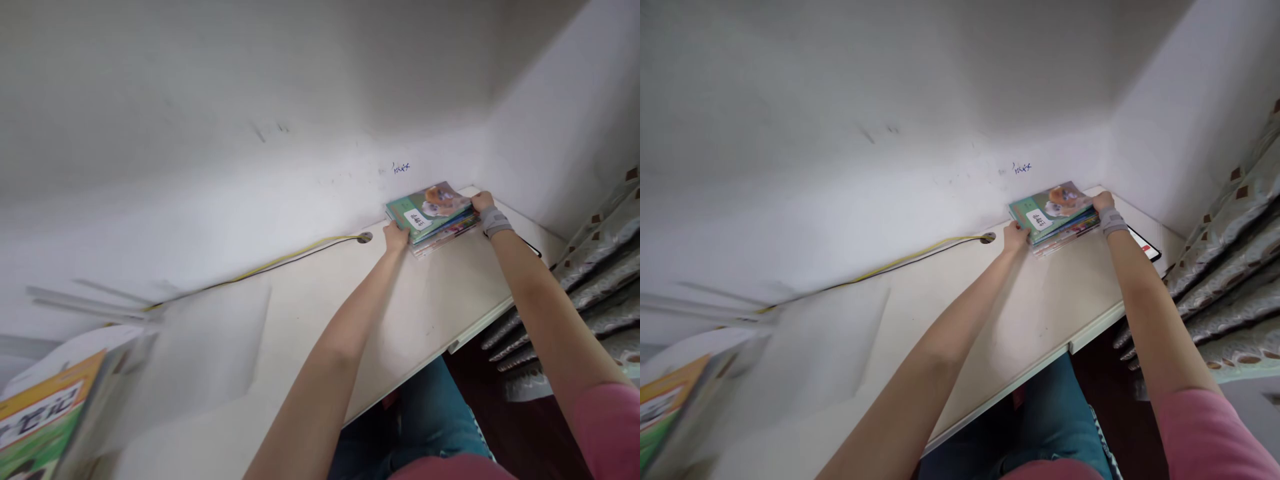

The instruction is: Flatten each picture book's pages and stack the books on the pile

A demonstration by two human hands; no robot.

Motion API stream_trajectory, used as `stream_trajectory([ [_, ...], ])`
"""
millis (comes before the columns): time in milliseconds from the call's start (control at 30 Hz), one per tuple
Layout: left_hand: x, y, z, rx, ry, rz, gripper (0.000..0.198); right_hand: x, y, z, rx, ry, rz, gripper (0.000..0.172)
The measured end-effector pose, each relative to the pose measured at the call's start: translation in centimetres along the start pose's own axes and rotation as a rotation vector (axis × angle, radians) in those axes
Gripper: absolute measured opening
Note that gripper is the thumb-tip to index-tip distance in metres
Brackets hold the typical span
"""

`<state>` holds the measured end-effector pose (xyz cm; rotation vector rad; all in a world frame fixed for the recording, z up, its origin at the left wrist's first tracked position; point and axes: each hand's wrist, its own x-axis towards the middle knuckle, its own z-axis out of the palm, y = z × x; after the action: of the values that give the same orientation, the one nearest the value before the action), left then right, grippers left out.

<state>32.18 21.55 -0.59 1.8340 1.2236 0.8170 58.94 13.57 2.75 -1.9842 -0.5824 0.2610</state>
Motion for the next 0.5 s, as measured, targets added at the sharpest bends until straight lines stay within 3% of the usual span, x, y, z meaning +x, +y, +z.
stream_trajectory([
  [233,-0.2,0.0,0.0,0.063,0.055,-0.006,0.027,-2.4,1.2,-0.3,-0.273,0.109,-0.179,0.045],
  [333,-0.7,-0.1,-0.7,0.058,0.082,0.002,0.038,-5.5,0.2,0.5,-0.454,0.168,-0.395,0.051],
  [433,-2.0,-0.6,-2.3,0.063,0.092,0.052,0.04,-10.4,-1.8,2.6,-0.618,0.074,-0.661,0.053],
  [500,-3.7,-1.2,-4.3,0.076,0.053,0.116,0.037,-14.6,-3.0,4.7,-0.636,-0.088,-0.844,0.052],
])
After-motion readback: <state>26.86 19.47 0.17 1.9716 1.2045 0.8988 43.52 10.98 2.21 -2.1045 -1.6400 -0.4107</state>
